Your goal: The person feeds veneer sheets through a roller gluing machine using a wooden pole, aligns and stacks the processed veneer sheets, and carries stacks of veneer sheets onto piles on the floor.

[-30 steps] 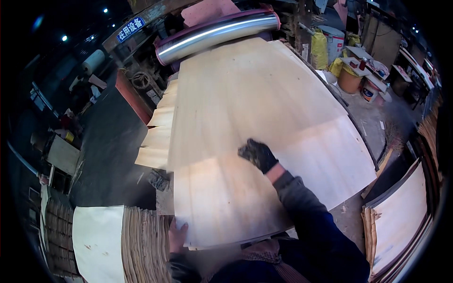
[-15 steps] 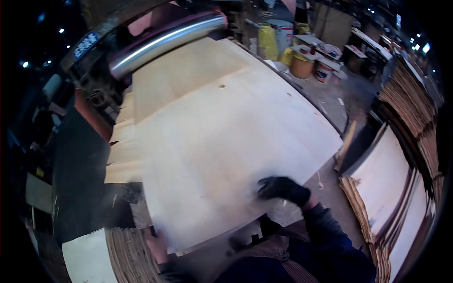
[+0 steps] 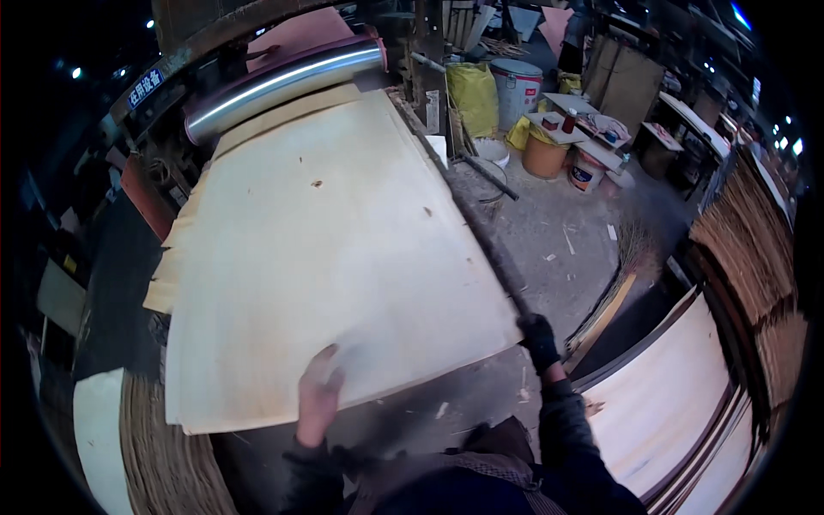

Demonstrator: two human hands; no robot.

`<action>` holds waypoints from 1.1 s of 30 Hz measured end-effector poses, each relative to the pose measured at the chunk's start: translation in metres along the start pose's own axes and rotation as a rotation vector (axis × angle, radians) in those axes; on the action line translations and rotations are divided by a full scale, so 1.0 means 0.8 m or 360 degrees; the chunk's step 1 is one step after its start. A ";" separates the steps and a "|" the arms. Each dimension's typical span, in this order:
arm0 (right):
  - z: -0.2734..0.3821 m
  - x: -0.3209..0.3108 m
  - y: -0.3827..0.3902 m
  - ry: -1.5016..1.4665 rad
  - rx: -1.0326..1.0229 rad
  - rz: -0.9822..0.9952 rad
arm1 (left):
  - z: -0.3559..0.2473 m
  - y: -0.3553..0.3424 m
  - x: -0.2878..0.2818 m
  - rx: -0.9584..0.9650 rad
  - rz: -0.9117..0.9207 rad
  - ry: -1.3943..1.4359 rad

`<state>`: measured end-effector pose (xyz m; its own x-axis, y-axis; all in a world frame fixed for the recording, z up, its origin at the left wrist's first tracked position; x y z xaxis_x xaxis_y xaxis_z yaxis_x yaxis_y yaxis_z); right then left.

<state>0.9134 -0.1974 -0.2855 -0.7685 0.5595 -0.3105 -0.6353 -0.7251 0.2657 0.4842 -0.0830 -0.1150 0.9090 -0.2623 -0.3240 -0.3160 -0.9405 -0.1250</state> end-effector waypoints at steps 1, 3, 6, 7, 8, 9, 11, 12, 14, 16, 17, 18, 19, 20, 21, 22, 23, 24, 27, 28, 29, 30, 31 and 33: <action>0.037 -0.019 0.002 0.0736 -0.0927 -0.0126 | -0.013 -0.012 0.049 -0.0096 0.0148 0.0058; 0.071 -0.038 0.012 0.0242 -0.1090 0.0258 | -0.043 -0.031 0.136 -0.0247 0.0447 0.0462; 0.127 -0.062 0.025 -0.0924 -0.0253 0.0856 | -0.085 -0.060 0.234 -0.0497 0.0715 0.0673; 0.155 -0.071 0.030 -0.0950 -0.0288 0.0970 | -0.100 -0.072 0.258 -0.0449 0.0680 0.0708; 0.180 -0.077 0.035 -0.0919 -0.0288 0.1107 | -0.112 -0.082 0.283 -0.0583 0.0712 0.1048; 0.203 -0.079 0.036 -0.0883 -0.0286 0.1238 | -0.123 -0.093 0.303 -0.0730 0.0747 0.1378; 0.242 -0.068 0.037 -0.0826 -0.0287 0.1672 | -0.146 -0.121 0.328 -0.0820 0.0752 0.1818; 0.261 -0.061 0.039 -0.0715 -0.0588 0.1798 | -0.160 -0.133 0.337 -0.0867 0.0818 0.2270; 0.285 -0.057 0.031 -0.0570 -0.0886 0.2177 | -0.160 -0.145 0.323 -0.1015 0.0306 0.2257; 0.304 -0.042 -0.015 -0.0188 -0.0889 0.2321 | -0.171 -0.146 0.299 -0.0914 0.0306 0.1927; 0.301 -0.035 -0.041 0.0313 -0.0840 0.2401 | -0.174 -0.149 0.291 -0.0898 0.0282 0.1964; 0.302 -0.035 -0.066 0.0124 -0.0682 0.2345 | -0.174 -0.145 0.287 -0.1020 0.0248 0.1927; 0.303 -0.035 -0.097 0.0040 -0.0499 0.2341 | -0.173 -0.142 0.288 -0.1167 0.0179 0.1848; 0.303 -0.030 -0.132 0.0076 -0.0357 0.2285 | -0.178 -0.144 0.291 -0.1101 0.0166 0.1889; 0.307 -0.013 -0.163 -0.0237 -0.0183 0.2284 | -0.182 -0.144 0.297 -0.1159 0.0160 0.1767; 0.307 0.009 -0.197 -0.0462 0.0082 0.2184 | -0.185 -0.143 0.303 -0.1250 0.0151 0.1621; 0.316 0.027 -0.223 -0.0540 -0.0012 0.2312 | -0.192 -0.145 0.308 -0.1245 0.0148 0.1505; 0.320 0.045 -0.259 -0.0594 0.0079 0.2193 | -0.199 -0.146 0.312 -0.1246 0.0155 0.1321; 0.359 0.112 -0.356 -0.0866 0.0209 0.2194 | -0.229 -0.130 0.322 -0.1386 0.0190 0.0898; 0.371 0.133 -0.381 -0.1105 0.0314 0.2252 | -0.235 -0.118 0.328 -0.1501 0.0168 0.0704; 0.373 0.151 -0.407 -0.1212 0.0489 0.2070 | -0.245 -0.108 0.340 -0.1399 0.0125 0.0885; 0.385 0.167 -0.422 -0.1482 0.0307 0.2208 | -0.253 -0.095 0.355 -0.1321 0.0082 0.1057; 0.384 0.174 -0.423 -0.1578 0.0224 0.2428 | -0.253 -0.075 0.369 -0.1385 -0.0063 0.0758; 0.358 0.178 -0.422 -0.1584 0.0747 0.2446 | -0.230 -0.050 0.399 -0.1352 -0.0248 0.0334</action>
<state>0.9964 0.2419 -0.1575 -0.2607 -0.2584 0.9302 0.7184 -0.6956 0.0081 0.8369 -0.1688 -0.0406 0.9823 -0.0738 -0.1724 0.0480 -0.7897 0.6116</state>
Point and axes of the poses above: each hand's wrist, its own y-axis away from the middle knuckle, its own x-axis out of the palm, z = x × y, the point moved 4 cm from there along -y, towards the middle knuckle, and after that the axes turned 12 degrees about y, right-handed, at the moved point
